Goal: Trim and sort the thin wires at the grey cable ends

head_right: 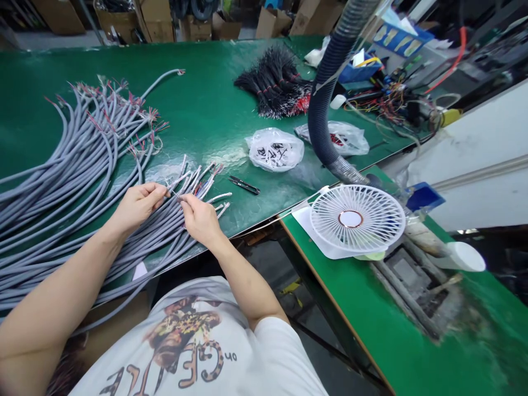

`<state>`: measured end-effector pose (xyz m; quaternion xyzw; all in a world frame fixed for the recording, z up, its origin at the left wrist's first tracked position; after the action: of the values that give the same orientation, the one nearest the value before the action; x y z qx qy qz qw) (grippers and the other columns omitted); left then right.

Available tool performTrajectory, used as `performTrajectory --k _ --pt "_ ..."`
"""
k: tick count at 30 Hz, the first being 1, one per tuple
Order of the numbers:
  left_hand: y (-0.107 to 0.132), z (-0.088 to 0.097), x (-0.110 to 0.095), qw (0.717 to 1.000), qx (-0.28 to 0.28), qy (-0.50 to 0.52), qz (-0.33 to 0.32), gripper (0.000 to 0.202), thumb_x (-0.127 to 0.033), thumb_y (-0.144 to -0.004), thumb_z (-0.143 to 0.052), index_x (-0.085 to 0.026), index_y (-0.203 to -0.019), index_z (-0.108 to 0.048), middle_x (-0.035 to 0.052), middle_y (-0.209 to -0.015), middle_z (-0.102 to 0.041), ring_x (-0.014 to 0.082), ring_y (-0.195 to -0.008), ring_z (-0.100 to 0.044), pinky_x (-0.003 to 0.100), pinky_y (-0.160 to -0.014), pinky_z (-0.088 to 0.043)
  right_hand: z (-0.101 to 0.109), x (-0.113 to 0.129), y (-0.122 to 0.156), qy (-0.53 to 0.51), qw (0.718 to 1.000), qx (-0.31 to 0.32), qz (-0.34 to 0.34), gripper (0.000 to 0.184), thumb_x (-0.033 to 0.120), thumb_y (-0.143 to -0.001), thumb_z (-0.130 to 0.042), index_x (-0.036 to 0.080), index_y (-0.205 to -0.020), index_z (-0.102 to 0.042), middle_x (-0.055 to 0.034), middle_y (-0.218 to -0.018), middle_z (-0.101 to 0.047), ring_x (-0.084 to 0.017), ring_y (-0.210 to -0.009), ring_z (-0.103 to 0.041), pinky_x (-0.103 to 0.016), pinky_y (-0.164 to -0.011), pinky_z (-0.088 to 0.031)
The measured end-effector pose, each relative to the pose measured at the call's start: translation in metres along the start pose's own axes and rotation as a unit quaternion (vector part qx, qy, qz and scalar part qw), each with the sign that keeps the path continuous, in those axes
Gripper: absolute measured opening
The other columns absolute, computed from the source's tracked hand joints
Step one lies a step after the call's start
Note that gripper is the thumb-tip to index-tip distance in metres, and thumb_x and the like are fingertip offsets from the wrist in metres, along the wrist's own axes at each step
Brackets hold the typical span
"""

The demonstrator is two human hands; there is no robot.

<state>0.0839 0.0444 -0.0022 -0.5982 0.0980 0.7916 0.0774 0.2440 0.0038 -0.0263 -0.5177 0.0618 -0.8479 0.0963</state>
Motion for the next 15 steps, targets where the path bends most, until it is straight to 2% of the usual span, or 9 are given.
performTrajectory --k 7,11,15 --pt "-0.0006 -0.0002 0.0003 1.000 0.004 -0.002 0.002 0.030 -0.042 -0.084 -0.052 -0.015 -0.074 -0.059 -0.0052 -0.052 -0.039 0.0074 -0.045 -0.029 0.023 -0.045 -0.022 -0.0001 -0.0005 0.0006 -0.020 1.000 -0.012 0.006 0.026 0.026 -0.091 -0.043 0.018 -0.099 -0.066 -0.0026 -0.078 -0.065 -0.015 -0.069 -0.060 -0.025 -0.068 -0.045" --pt "0.0001 0.0000 -0.0012 1.000 0.004 -0.009 0.002 0.030 -0.043 -0.084 -0.052 -0.015 -0.075 -0.059 -0.0047 -0.052 -0.040 0.0078 -0.045 -0.030 0.023 -0.045 -0.022 -0.0009 -0.0006 0.0010 -0.045 0.999 -0.019 0.007 0.026 0.026 -0.091 -0.044 0.017 -0.098 -0.067 -0.0026 -0.079 -0.066 -0.014 -0.072 -0.060 -0.024 -0.071 -0.045" --pt "0.0008 -0.0006 -0.0003 0.999 0.008 -0.038 -0.005 0.031 -0.042 -0.084 -0.052 -0.015 -0.068 -0.056 -0.0040 -0.053 -0.042 0.0076 -0.046 -0.032 0.023 -0.046 -0.024 -0.0025 -0.0007 -0.0001 -0.064 0.998 -0.024 0.006 0.026 0.027 -0.091 -0.044 0.017 -0.098 -0.067 -0.0026 -0.080 -0.066 -0.014 -0.070 -0.059 -0.024 -0.070 -0.045"
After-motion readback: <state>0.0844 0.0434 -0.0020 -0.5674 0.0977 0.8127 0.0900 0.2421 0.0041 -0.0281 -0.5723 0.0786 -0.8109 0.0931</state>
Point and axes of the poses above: each hand's wrist, its own y-axis away from the middle knuckle, its own z-axis out of the back of the hand, x = y × z, the point moved 1 cm from there along -y, towards the middle knuckle
